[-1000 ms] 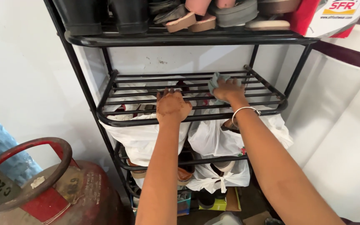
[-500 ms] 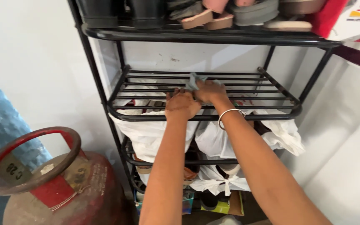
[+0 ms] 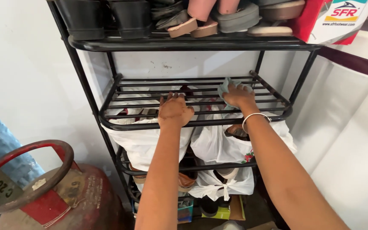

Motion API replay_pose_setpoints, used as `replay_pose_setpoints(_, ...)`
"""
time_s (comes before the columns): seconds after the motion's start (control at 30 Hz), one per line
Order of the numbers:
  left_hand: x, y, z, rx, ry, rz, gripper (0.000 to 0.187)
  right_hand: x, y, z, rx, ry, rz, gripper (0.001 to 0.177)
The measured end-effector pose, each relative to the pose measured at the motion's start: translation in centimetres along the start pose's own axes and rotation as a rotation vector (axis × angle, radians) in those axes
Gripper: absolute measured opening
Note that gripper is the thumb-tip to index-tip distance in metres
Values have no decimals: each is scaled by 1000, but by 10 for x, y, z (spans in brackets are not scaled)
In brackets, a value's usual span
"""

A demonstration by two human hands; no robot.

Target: The person removes boxes and shoes from a metal shoe rack, places them on the floor, and then wipes the rack with a cloth. The person handles multiple items including boxes, sandals, and shoes before cleaning the rack surface.

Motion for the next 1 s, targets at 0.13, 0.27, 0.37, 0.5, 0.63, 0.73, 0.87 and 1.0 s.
replay_pose_setpoints(0.13, 3, -2, -1, 26, -12, -34, 60, -1, 3, 36, -191, 99, -29, 76)
replay_pose_setpoints(0.27, -1, 2, -2, 26, -17, -47, 56, 12, -5, 94, -374, 74, -56, 71)
replay_pose_setpoints(0.37, 1, -1, 3, 29, -18, -63, 59, 30, -21, 130, -530, 16, -120, 67)
replay_pose_setpoints(0.5, 2, -3, 6, 25, 9, -60, 63, 28, -20, 127, -594, -42, -107, 69)
replay_pose_setpoints(0.63, 11, -11, 13, 43, 13, -94, 62, 6, -6, 88, -454, 20, -4, 75)
replay_pose_setpoints(0.73, 10, -9, 13, 57, -22, -102, 61, -3, 1, 45, -331, 60, 44, 76)
replay_pose_setpoints(0.87, 12, -12, 15, 92, -84, -122, 60, -6, 13, -4, -161, 22, 38, 75)
replay_pose_setpoints(1.0, 8, -2, 8, 117, -65, -155, 57, -7, 35, -15, -93, -3, -40, 73)
Point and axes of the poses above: each hand's wrist, its own y-axis away from the middle knuckle, its own x-axis out of the palm, z = x × y, the point moved 1 cm from there along -y, towards the middle knuckle, and after that the axes turned 14 degrees about y, right-handed, at the moved point
